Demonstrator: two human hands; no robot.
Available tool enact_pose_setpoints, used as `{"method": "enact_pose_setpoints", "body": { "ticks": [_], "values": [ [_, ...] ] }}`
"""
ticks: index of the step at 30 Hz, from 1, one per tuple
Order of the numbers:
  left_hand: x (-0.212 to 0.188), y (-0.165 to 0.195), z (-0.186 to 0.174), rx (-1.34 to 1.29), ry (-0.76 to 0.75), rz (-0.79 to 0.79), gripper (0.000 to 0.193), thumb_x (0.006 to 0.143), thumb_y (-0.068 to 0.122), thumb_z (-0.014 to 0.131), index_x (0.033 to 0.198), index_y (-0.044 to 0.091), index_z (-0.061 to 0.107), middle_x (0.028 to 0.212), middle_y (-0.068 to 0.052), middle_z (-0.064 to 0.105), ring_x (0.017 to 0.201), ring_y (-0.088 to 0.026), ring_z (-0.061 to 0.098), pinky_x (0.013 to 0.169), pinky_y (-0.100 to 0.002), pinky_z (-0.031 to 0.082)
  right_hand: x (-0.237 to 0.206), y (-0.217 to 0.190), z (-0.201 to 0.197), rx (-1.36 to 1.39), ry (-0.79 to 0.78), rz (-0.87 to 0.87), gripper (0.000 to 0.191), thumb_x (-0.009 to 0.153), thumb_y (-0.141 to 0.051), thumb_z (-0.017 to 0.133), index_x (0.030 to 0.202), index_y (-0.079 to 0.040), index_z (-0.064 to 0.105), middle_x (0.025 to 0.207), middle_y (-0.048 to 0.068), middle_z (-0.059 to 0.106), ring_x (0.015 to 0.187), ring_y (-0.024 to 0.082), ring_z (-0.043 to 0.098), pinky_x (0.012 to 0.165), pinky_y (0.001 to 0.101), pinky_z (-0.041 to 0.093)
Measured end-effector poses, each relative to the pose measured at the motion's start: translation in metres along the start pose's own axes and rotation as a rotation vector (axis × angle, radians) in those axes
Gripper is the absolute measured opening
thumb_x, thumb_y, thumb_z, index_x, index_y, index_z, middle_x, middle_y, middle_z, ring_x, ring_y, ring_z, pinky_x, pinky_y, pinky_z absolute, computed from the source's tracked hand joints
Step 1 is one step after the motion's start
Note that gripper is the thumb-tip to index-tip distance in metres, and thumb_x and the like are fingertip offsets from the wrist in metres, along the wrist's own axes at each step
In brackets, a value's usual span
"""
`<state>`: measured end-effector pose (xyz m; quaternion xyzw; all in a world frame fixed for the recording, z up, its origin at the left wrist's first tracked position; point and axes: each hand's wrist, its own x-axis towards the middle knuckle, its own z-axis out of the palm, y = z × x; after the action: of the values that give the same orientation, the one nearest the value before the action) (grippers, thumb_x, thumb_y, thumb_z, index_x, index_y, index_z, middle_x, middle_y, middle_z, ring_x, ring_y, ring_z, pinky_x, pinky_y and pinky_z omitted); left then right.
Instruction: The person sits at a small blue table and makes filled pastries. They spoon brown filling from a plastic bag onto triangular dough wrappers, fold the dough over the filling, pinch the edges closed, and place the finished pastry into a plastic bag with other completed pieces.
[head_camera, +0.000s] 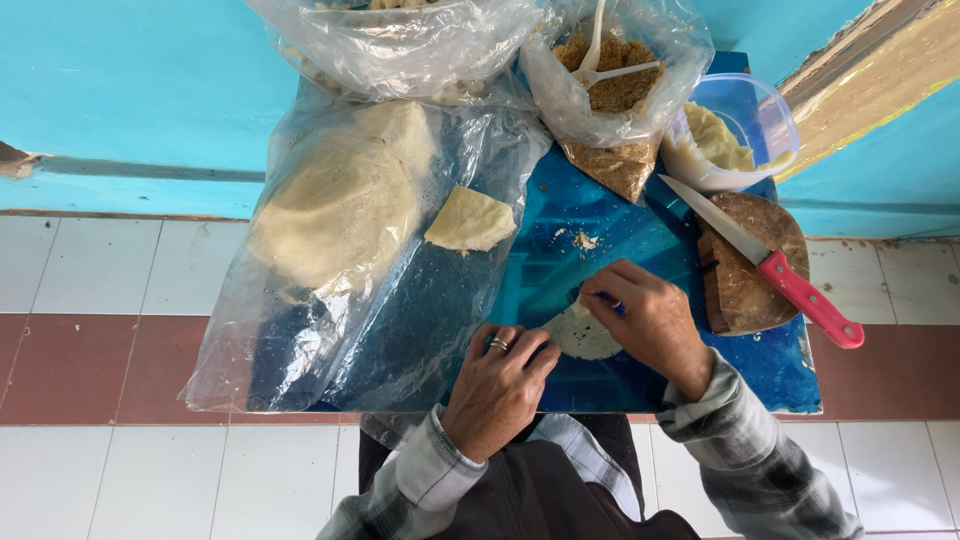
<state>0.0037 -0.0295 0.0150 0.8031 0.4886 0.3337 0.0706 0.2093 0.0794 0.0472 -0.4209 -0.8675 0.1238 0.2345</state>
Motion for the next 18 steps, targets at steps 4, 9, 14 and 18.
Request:
{"method": "enact_pose_setpoints", "body": {
  "ticks": [4, 9, 14, 18],
  "values": [
    [0.000, 0.000, 0.003, 0.005, 0.004, -0.006, 0.024, 0.087, 0.008, 0.074, 0.110, 0.007, 0.070, 0.116, -0.006, 0.065, 0.105, -0.025, 0.062, 0.103, -0.049, 0.045, 0.001, 0.016, -0.002, 0.099, -0.030, 0.130, 0.012, 0.087, -0.018, 0.077, 0.096, -0.009, 0.077, 0.098, 0.003, 0.075, 0.068, 0.018, 0.071, 0.060, 0.0309, 0.056],
    [0.000, 0.000, 0.004, 0.012, 0.000, -0.007, 0.025, 0.086, 0.008, 0.074, 0.111, 0.007, 0.070, 0.116, -0.006, 0.064, 0.106, -0.026, 0.062, 0.103, -0.049, 0.045, -0.001, 0.039, -0.004, 0.191, 0.000, 0.177, 0.014, 0.087, -0.015, 0.077, 0.099, -0.007, 0.076, 0.099, 0.004, 0.074, 0.076, 0.016, 0.071, 0.060, 0.0302, 0.054],
    [0.000, 0.001, 0.002, 0.008, -0.005, -0.011, 0.025, 0.086, 0.007, 0.074, 0.111, 0.007, 0.069, 0.115, -0.005, 0.064, 0.105, -0.025, 0.062, 0.103, -0.049, 0.046, -0.009, 0.062, -0.010, 0.266, 0.055, 0.252, 0.014, 0.090, -0.014, 0.077, 0.102, -0.006, 0.075, 0.098, 0.004, 0.075, 0.077, 0.013, 0.069, 0.067, 0.0282, 0.054],
    [0.000, 0.001, 0.000, -0.007, -0.009, -0.012, 0.026, 0.085, 0.007, 0.074, 0.110, 0.007, 0.069, 0.116, -0.005, 0.064, 0.106, -0.026, 0.062, 0.102, -0.048, 0.046, -0.013, 0.063, -0.025, 0.378, 0.070, 0.357, 0.014, 0.092, -0.013, 0.077, 0.105, -0.007, 0.075, 0.095, 0.005, 0.073, 0.076, 0.013, 0.064, 0.065, 0.0270, 0.051]
  ]
}}
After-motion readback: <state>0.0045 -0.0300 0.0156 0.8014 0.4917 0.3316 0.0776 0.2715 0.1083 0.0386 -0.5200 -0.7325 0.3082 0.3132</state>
